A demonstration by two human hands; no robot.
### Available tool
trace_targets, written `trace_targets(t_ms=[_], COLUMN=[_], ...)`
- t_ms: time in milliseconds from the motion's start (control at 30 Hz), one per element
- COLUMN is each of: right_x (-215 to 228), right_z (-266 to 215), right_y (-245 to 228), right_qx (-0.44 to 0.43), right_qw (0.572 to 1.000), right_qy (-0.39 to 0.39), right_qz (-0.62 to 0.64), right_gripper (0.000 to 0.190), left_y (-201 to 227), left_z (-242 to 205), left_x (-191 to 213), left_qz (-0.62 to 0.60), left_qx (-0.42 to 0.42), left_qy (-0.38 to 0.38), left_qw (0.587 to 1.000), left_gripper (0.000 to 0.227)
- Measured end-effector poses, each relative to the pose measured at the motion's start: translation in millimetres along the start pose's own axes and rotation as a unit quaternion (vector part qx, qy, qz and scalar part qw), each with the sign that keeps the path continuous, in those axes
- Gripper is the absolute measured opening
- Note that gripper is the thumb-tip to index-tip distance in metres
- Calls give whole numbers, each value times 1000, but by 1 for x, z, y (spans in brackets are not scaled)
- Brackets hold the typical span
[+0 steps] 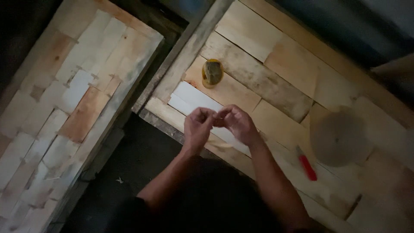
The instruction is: Repairing a wooden surface by applying and trimming wood veneer strips.
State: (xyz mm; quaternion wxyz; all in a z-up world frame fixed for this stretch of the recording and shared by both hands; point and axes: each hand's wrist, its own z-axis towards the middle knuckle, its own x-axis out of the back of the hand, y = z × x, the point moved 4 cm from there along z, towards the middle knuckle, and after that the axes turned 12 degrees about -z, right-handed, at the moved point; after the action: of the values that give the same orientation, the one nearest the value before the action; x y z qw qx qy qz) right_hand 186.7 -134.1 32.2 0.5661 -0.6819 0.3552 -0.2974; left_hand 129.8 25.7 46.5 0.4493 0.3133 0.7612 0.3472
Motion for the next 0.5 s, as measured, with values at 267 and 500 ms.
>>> trace_targets(t_ms=[267, 500], right_x=[-10, -12], right_z=[-35, -30], right_y=[-70, -88], right_qx=[138, 145], right_qw=[860, 799], right_qy=[169, 224], right_qz=[-460, -539], right_gripper=[26, 9], left_y=[-20, -19], left_z=[24, 40], left_x=[-15, -19], left_qz=[-27, -194], left_qx=[-44, 36], left_qy=[38, 38], left_qw=[998, 980], left_gripper=[18, 19])
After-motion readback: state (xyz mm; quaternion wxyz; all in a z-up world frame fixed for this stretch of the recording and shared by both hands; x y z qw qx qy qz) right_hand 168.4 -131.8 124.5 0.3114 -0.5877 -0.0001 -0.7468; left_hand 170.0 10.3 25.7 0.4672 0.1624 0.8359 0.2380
